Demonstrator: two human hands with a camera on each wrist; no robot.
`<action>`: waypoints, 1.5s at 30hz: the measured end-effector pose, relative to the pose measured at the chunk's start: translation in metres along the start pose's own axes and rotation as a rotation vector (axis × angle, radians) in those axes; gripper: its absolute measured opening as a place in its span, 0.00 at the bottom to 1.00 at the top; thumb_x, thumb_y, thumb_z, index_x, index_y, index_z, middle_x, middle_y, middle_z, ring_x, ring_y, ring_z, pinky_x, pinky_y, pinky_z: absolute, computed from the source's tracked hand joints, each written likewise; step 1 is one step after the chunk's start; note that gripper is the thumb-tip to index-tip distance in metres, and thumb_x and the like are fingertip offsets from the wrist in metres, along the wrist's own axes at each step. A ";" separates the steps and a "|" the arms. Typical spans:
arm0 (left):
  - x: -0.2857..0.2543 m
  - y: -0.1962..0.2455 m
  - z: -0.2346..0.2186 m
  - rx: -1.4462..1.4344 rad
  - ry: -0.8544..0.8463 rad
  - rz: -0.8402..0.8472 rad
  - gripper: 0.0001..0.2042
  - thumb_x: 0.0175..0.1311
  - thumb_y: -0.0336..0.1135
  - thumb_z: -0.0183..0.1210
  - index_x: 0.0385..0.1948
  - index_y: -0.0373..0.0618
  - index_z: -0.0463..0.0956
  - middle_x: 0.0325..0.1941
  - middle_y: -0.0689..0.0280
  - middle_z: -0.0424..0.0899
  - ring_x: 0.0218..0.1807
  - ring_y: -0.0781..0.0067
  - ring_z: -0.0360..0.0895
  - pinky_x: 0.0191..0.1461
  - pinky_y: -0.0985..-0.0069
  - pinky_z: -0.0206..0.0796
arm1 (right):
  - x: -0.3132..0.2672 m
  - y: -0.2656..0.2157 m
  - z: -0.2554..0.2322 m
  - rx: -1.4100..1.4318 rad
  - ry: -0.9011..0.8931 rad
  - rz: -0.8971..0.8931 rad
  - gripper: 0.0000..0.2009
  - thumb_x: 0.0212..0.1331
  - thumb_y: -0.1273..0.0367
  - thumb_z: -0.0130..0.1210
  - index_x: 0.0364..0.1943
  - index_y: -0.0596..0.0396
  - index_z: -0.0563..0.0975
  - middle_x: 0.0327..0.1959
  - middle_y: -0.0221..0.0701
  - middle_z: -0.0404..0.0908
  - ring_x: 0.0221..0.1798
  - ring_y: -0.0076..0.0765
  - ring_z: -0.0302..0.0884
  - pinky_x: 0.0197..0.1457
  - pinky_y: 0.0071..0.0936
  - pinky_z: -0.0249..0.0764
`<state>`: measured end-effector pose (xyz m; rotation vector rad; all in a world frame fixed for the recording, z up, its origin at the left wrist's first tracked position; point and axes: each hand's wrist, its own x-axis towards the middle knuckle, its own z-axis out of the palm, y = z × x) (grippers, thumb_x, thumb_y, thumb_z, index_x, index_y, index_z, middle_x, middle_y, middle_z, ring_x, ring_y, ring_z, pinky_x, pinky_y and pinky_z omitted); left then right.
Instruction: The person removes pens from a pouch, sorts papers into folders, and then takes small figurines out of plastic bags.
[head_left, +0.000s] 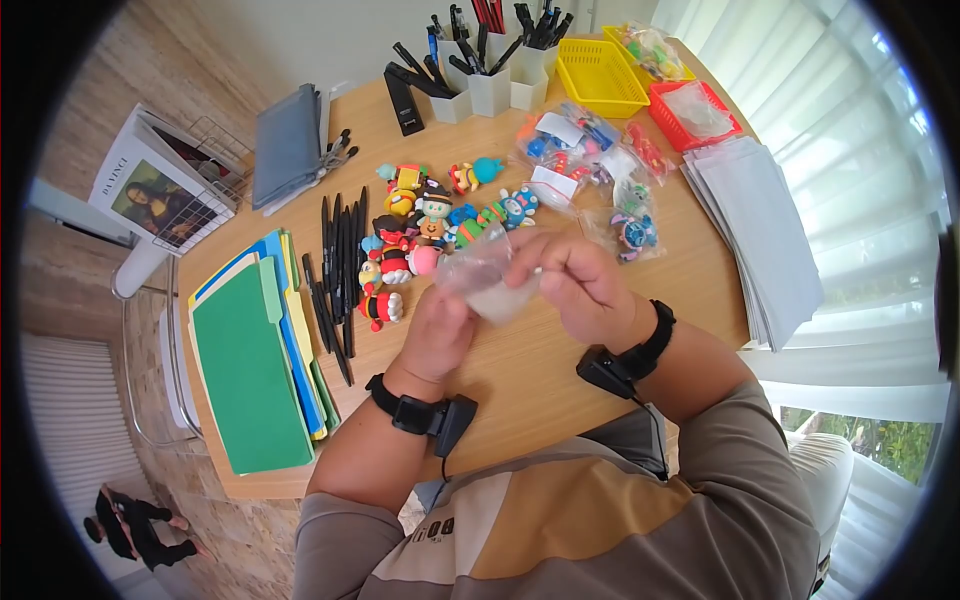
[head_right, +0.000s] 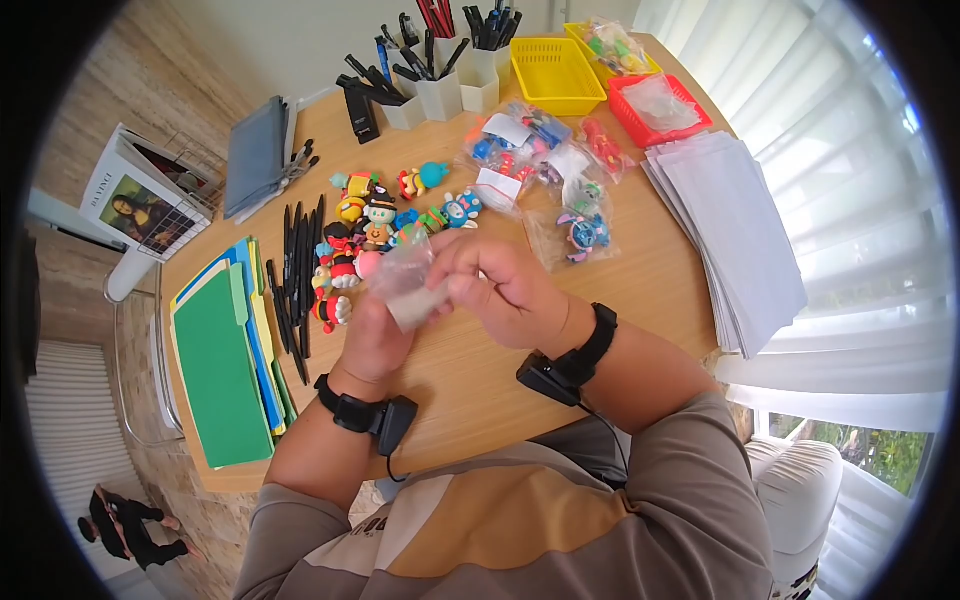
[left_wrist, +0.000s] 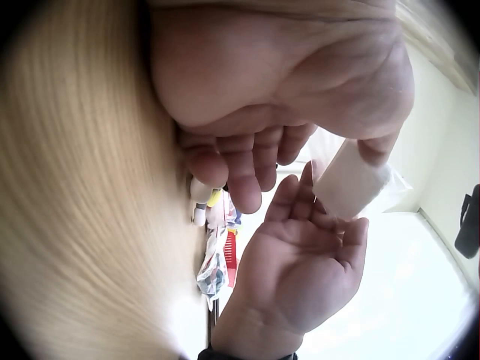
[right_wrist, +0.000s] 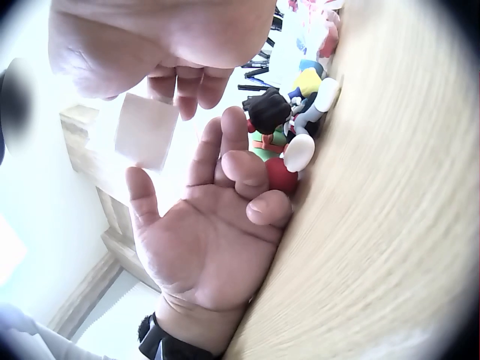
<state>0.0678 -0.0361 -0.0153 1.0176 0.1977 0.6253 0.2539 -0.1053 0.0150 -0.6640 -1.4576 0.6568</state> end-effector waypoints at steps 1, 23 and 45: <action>0.000 -0.001 0.000 0.000 0.001 0.000 0.35 0.59 0.54 0.63 0.63 0.40 0.64 0.54 0.62 0.77 0.50 0.71 0.75 0.52 0.73 0.66 | 0.003 -0.002 -0.005 -0.083 -0.100 -0.022 0.05 0.68 0.71 0.48 0.34 0.55 0.68 0.44 0.38 0.79 0.46 0.39 0.76 0.53 0.37 0.72; -0.014 0.002 -0.003 -0.004 0.181 -0.077 0.09 0.56 0.21 0.53 0.38 0.36 0.80 0.42 0.60 0.83 0.44 0.70 0.80 0.51 0.74 0.71 | 0.002 0.005 -0.002 -0.510 0.026 0.523 0.16 0.51 0.77 0.57 0.47 0.58 0.74 0.44 0.41 0.75 0.49 0.50 0.74 0.51 0.39 0.72; -0.011 -0.002 0.000 0.192 0.006 -0.036 0.07 0.57 0.25 0.58 0.37 0.38 0.79 0.44 0.59 0.81 0.46 0.68 0.78 0.51 0.70 0.70 | 0.008 0.017 -0.026 -1.106 0.101 0.684 0.18 0.54 0.71 0.58 0.50 0.58 0.74 0.51 0.48 0.73 0.57 0.56 0.70 0.58 0.48 0.68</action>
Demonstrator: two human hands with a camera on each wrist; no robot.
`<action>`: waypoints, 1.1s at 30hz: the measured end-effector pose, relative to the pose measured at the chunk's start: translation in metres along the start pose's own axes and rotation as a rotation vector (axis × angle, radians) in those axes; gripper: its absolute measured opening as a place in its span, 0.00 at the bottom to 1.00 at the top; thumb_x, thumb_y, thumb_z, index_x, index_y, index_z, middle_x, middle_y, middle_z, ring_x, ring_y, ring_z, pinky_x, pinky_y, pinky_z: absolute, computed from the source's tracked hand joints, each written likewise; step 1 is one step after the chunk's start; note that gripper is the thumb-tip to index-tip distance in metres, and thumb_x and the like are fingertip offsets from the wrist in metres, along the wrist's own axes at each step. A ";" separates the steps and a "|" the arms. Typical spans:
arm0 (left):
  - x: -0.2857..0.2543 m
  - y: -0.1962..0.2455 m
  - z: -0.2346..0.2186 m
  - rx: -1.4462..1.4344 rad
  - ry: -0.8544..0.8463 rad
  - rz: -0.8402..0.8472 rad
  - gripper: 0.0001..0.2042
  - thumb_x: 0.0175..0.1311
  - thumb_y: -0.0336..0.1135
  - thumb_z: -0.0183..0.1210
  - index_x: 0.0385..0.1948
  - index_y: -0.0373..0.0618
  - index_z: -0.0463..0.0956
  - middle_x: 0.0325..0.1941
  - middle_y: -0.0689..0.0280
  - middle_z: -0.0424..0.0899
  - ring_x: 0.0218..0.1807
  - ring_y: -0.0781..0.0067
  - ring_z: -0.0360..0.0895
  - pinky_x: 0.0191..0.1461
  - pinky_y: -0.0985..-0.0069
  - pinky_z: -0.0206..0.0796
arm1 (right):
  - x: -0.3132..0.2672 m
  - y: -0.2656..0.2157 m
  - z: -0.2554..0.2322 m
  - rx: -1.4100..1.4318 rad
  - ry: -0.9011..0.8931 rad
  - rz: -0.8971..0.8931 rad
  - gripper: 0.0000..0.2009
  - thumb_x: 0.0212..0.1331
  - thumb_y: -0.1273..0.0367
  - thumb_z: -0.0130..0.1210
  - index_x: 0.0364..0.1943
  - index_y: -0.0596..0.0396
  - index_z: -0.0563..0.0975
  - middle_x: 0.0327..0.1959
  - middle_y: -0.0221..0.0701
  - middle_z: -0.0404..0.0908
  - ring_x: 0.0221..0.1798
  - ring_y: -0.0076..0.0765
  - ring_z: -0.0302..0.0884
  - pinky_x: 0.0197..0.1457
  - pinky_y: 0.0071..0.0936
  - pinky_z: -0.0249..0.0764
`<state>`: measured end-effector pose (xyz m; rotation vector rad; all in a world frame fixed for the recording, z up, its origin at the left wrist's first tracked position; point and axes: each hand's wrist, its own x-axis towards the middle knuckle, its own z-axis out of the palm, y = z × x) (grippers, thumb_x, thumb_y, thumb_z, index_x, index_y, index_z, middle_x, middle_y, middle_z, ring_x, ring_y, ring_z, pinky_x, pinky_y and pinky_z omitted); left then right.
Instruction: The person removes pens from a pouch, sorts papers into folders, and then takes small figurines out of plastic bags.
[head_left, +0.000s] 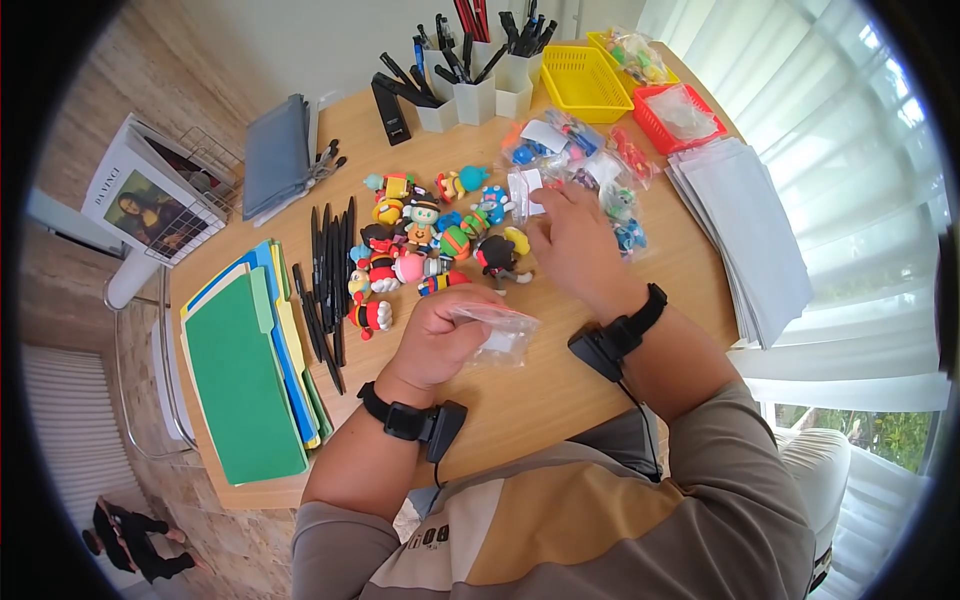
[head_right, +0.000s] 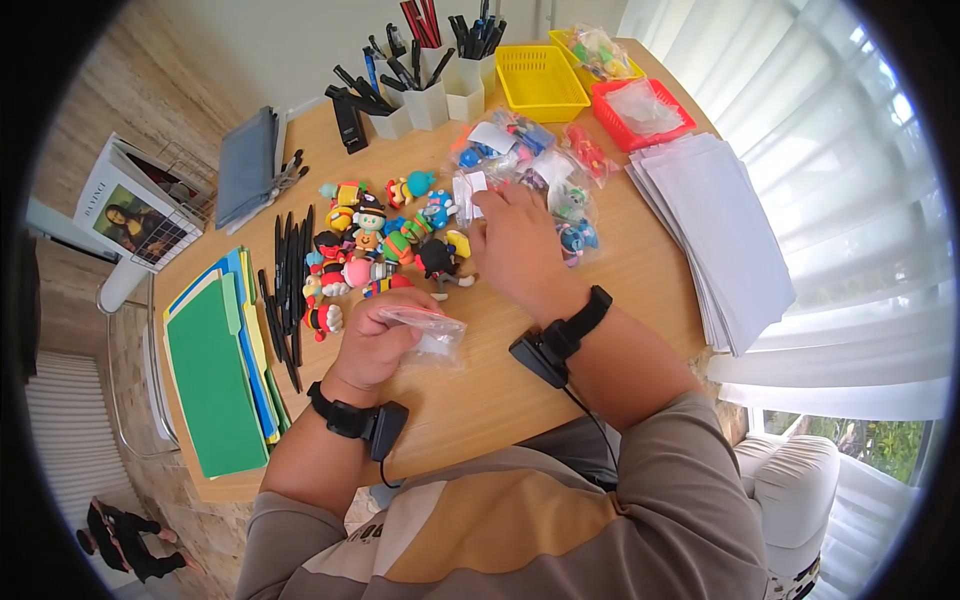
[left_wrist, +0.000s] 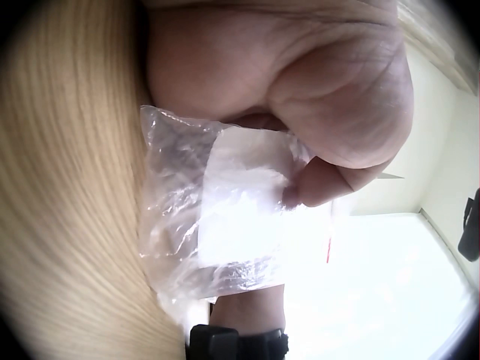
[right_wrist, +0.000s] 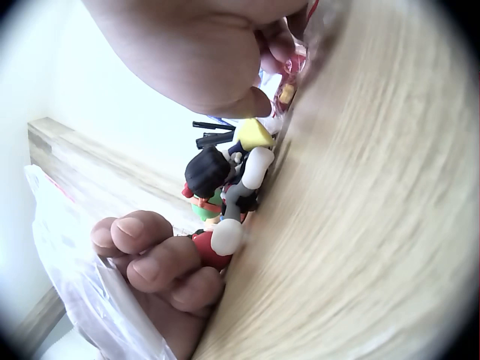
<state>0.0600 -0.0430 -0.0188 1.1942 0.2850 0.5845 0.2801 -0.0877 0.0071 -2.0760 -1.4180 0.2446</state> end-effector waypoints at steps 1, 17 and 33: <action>0.000 -0.001 -0.001 0.019 -0.008 0.001 0.08 0.57 0.25 0.58 0.38 0.38 0.79 0.45 0.59 0.81 0.46 0.68 0.78 0.51 0.70 0.69 | 0.000 0.002 0.000 -0.083 0.125 -0.161 0.19 0.54 0.70 0.58 0.51 0.57 0.74 0.50 0.48 0.74 0.55 0.56 0.71 0.58 0.47 0.68; 0.000 -0.003 -0.004 0.061 -0.049 0.004 0.07 0.58 0.26 0.60 0.38 0.39 0.80 0.44 0.60 0.80 0.45 0.69 0.78 0.51 0.71 0.69 | 0.006 0.008 0.001 -0.074 0.045 -0.149 0.25 0.48 0.66 0.63 0.52 0.60 0.71 0.39 0.45 0.80 0.45 0.51 0.78 0.51 0.45 0.72; 0.007 0.004 0.009 0.218 -0.058 0.200 0.09 0.61 0.28 0.60 0.42 0.38 0.82 0.49 0.60 0.81 0.51 0.70 0.77 0.56 0.71 0.68 | -0.016 -0.013 -0.002 0.707 0.042 -0.401 0.06 0.54 0.75 0.60 0.29 0.57 0.72 0.29 0.35 0.77 0.27 0.31 0.76 0.32 0.26 0.72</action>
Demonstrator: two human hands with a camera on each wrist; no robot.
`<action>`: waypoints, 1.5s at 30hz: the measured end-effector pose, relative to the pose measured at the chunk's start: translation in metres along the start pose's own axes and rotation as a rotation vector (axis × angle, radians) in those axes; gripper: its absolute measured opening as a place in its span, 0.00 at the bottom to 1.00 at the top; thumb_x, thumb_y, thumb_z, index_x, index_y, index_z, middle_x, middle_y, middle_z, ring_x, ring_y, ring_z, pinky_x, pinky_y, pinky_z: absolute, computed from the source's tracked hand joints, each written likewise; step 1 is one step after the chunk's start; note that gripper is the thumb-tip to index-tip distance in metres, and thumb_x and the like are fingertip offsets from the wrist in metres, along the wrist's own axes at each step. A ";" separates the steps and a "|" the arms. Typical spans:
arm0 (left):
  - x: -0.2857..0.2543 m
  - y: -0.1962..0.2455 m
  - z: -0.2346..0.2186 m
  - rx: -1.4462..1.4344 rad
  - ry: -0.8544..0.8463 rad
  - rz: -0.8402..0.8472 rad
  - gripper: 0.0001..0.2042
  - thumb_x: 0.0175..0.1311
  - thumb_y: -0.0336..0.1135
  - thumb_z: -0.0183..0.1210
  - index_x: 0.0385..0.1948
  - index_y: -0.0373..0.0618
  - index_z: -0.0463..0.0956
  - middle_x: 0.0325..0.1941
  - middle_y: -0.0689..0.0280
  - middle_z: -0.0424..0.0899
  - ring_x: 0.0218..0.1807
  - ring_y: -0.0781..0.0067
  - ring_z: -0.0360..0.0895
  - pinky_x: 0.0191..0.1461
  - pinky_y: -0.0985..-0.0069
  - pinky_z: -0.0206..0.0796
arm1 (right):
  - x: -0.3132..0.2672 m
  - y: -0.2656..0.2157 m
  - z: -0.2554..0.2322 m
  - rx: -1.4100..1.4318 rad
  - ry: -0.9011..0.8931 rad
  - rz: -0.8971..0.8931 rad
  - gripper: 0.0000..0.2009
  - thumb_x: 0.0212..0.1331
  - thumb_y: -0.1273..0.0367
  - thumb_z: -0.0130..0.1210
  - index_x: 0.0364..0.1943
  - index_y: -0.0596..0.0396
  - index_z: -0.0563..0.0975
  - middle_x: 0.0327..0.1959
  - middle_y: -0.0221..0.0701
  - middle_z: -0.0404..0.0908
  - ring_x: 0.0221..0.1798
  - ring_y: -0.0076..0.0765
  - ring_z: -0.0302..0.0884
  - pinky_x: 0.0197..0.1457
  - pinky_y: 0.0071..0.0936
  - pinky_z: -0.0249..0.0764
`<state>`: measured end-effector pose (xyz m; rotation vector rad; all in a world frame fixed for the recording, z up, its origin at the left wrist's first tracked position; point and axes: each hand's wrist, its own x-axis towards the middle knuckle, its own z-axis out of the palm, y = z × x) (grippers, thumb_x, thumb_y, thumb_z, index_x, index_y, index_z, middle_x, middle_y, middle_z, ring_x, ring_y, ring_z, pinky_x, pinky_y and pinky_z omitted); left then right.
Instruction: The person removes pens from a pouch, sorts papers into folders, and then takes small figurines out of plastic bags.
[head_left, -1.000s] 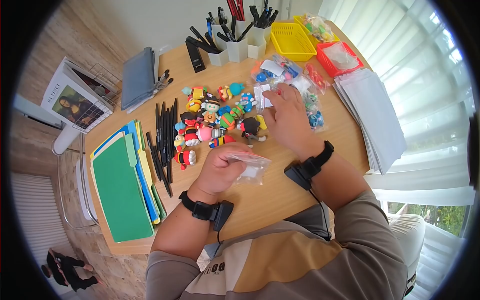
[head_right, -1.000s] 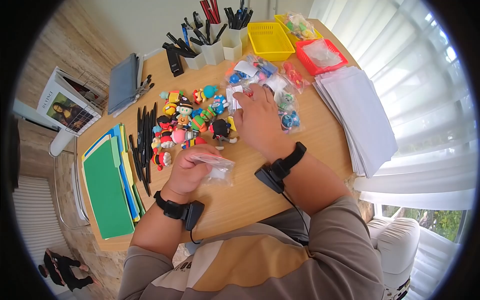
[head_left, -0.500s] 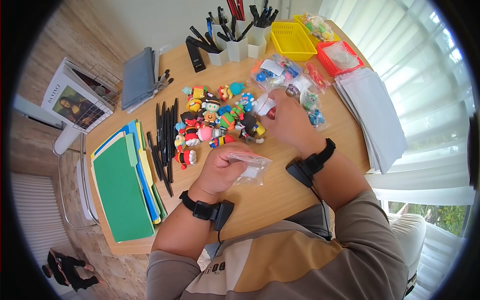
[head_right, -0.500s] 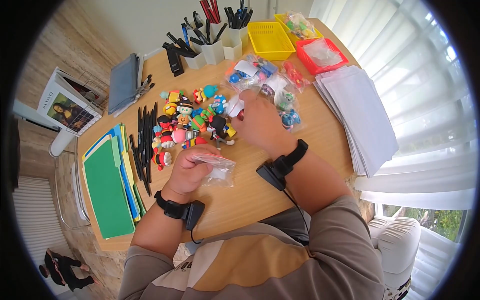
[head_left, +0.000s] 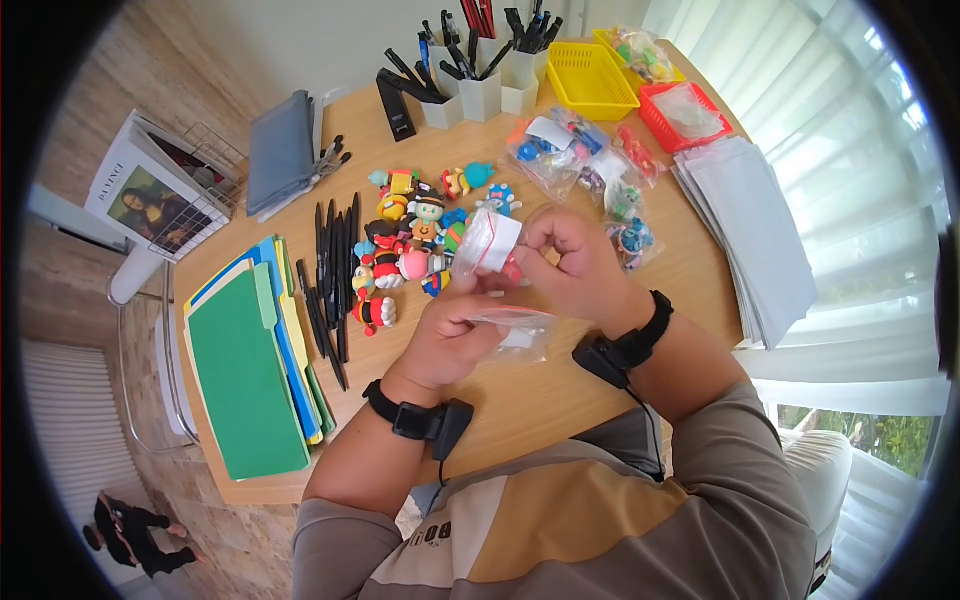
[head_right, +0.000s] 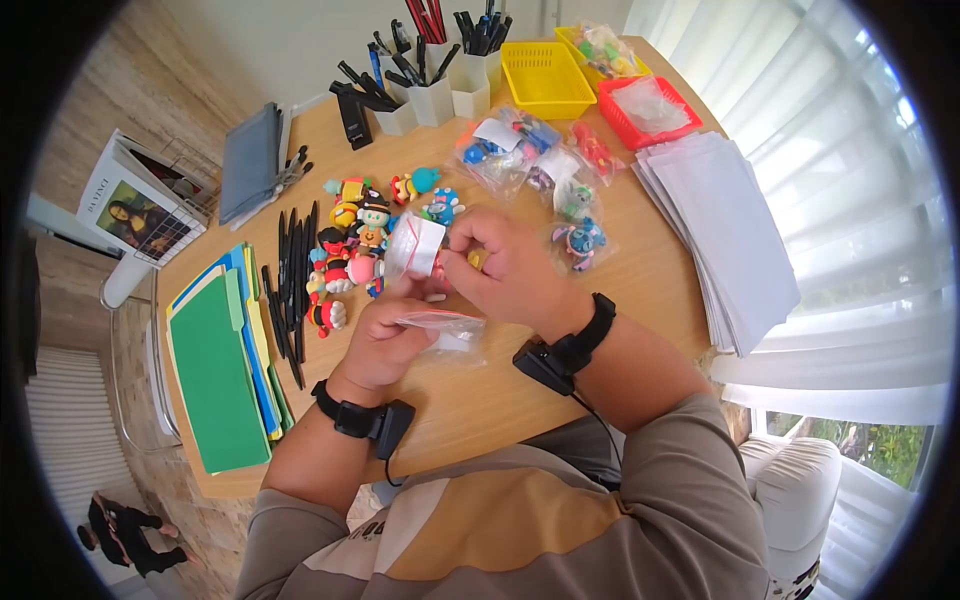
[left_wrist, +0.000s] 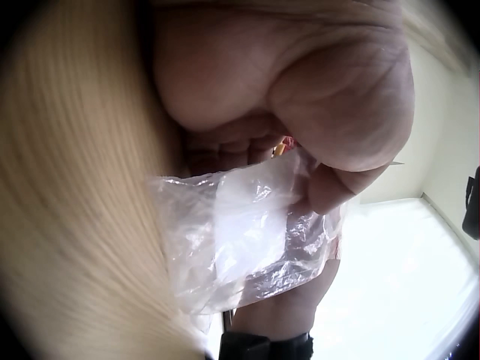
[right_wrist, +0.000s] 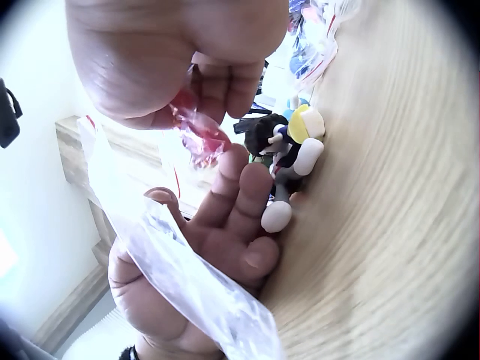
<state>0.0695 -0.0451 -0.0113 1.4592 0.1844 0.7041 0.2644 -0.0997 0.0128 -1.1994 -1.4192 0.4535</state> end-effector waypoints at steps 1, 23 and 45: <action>-0.003 0.001 -0.001 0.005 -0.002 -0.062 0.09 0.63 0.27 0.58 0.43 0.38 0.81 0.48 0.61 0.82 0.51 0.71 0.77 0.57 0.71 0.67 | -0.001 -0.002 -0.001 0.025 -0.066 0.079 0.07 0.54 0.75 0.60 0.29 0.57 0.72 0.29 0.35 0.77 0.28 0.31 0.76 0.32 0.27 0.72; -0.004 -0.010 -0.007 0.091 -0.028 -0.087 0.12 0.54 0.18 0.53 0.37 0.39 0.83 0.53 0.58 0.78 0.55 0.67 0.75 0.58 0.74 0.65 | 0.004 -0.012 0.001 -0.186 -0.249 -0.163 0.10 0.52 0.70 0.63 0.38 0.57 0.80 0.37 0.38 0.77 0.42 0.45 0.75 0.45 0.34 0.74; 0.003 0.001 0.000 0.075 0.102 -0.026 0.10 0.59 0.19 0.57 0.40 0.36 0.82 0.54 0.59 0.77 0.57 0.66 0.74 0.61 0.71 0.65 | 0.004 0.001 -0.008 0.159 -0.220 -0.128 0.09 0.56 0.79 0.46 0.35 0.64 0.80 0.36 0.43 0.80 0.36 0.41 0.79 0.42 0.29 0.76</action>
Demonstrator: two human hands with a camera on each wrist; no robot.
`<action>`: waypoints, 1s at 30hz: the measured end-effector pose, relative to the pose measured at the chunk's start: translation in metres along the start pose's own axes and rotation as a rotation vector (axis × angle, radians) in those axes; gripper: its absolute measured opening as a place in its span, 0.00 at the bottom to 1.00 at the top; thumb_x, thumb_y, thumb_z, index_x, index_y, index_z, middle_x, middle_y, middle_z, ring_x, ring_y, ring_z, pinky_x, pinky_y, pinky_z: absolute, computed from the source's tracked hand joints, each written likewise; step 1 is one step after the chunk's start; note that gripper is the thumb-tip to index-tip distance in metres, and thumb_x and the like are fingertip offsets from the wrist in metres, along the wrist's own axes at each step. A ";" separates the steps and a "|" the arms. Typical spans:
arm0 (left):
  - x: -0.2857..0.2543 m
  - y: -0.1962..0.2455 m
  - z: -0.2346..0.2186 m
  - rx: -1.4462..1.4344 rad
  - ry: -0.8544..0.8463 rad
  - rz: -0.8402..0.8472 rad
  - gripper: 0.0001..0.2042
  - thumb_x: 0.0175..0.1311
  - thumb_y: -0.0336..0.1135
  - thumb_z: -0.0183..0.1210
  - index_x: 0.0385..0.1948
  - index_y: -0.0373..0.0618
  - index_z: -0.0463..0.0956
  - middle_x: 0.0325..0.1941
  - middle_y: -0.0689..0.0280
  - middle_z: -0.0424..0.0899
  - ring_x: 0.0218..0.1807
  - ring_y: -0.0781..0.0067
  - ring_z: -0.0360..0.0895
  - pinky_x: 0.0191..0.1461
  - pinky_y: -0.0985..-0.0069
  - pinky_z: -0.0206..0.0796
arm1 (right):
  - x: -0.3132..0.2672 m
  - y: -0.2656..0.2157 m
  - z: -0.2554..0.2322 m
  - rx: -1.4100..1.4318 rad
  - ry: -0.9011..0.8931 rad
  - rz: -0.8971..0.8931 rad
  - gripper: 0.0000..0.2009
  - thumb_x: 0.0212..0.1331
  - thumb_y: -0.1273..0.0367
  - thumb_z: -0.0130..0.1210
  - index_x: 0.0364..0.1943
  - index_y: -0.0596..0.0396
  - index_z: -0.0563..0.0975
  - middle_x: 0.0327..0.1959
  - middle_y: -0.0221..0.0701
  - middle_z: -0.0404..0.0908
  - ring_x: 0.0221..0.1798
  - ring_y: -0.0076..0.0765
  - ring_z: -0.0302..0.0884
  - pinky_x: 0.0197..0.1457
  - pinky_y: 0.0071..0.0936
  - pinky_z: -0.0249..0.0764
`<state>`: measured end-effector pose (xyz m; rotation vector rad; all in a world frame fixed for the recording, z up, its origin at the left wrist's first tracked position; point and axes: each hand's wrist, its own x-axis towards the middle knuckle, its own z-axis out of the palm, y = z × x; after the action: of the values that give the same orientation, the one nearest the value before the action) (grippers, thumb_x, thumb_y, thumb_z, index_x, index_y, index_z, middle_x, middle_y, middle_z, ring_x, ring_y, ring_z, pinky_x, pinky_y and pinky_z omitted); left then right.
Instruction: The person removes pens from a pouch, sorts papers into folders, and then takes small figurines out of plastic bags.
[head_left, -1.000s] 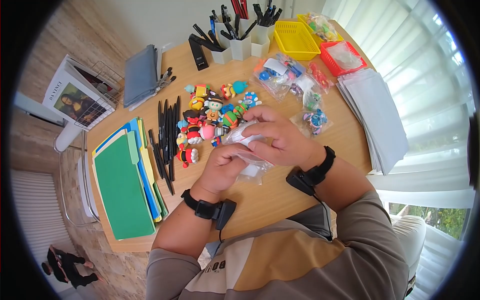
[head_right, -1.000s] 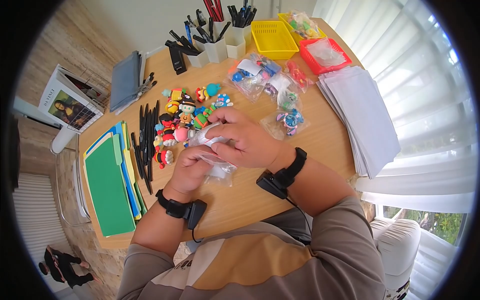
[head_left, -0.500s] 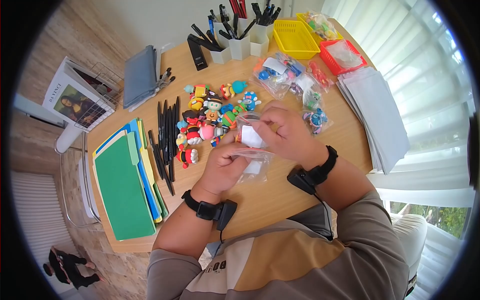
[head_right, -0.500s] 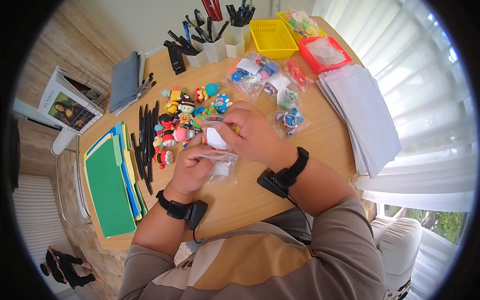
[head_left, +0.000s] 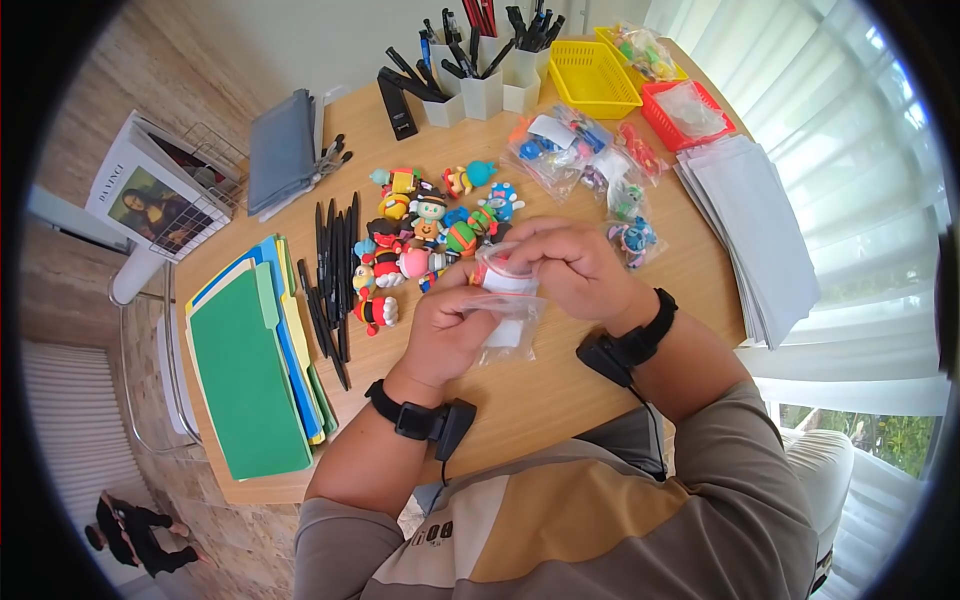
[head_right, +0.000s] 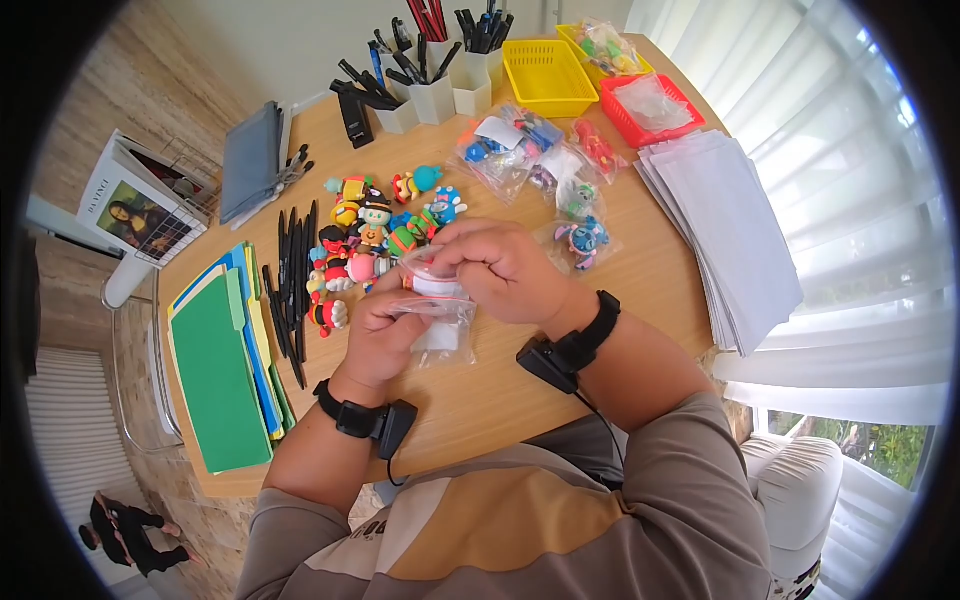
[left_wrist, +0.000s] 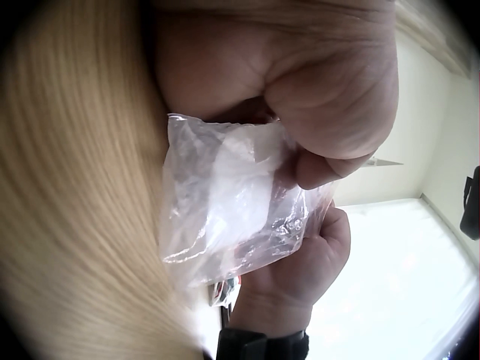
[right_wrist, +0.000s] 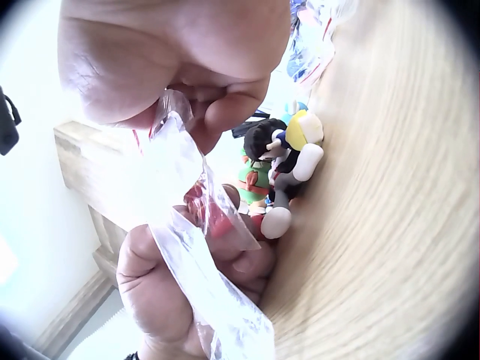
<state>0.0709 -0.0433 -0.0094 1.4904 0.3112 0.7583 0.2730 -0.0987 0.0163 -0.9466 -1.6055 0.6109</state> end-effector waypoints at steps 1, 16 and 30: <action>0.001 0.001 0.001 -0.015 0.007 0.006 0.11 0.58 0.19 0.56 0.41 0.36 0.82 0.55 0.59 0.77 0.58 0.66 0.74 0.61 0.71 0.65 | -0.002 0.003 0.001 0.021 -0.009 -0.003 0.09 0.56 0.79 0.47 0.35 0.63 0.80 0.36 0.43 0.80 0.36 0.41 0.79 0.42 0.29 0.76; -0.003 -0.005 -0.004 0.008 0.022 0.001 0.06 0.56 0.21 0.59 0.34 0.37 0.82 0.49 0.61 0.77 0.51 0.68 0.75 0.56 0.72 0.65 | -0.001 -0.005 0.003 0.101 -0.104 0.364 0.07 0.56 0.73 0.62 0.37 0.60 0.80 0.31 0.30 0.78 0.28 0.22 0.73 0.31 0.20 0.69; -0.004 -0.011 -0.004 -0.020 -0.005 0.012 0.02 0.59 0.26 0.62 0.31 0.39 0.81 0.51 0.61 0.77 0.52 0.67 0.75 0.58 0.70 0.66 | 0.004 -0.006 0.000 -0.030 -0.162 0.232 0.09 0.51 0.70 0.67 0.30 0.60 0.79 0.32 0.32 0.79 0.30 0.26 0.75 0.33 0.24 0.73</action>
<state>0.0683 -0.0414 -0.0210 1.4761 0.2901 0.7646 0.2714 -0.0987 0.0236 -1.1401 -1.6631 0.8431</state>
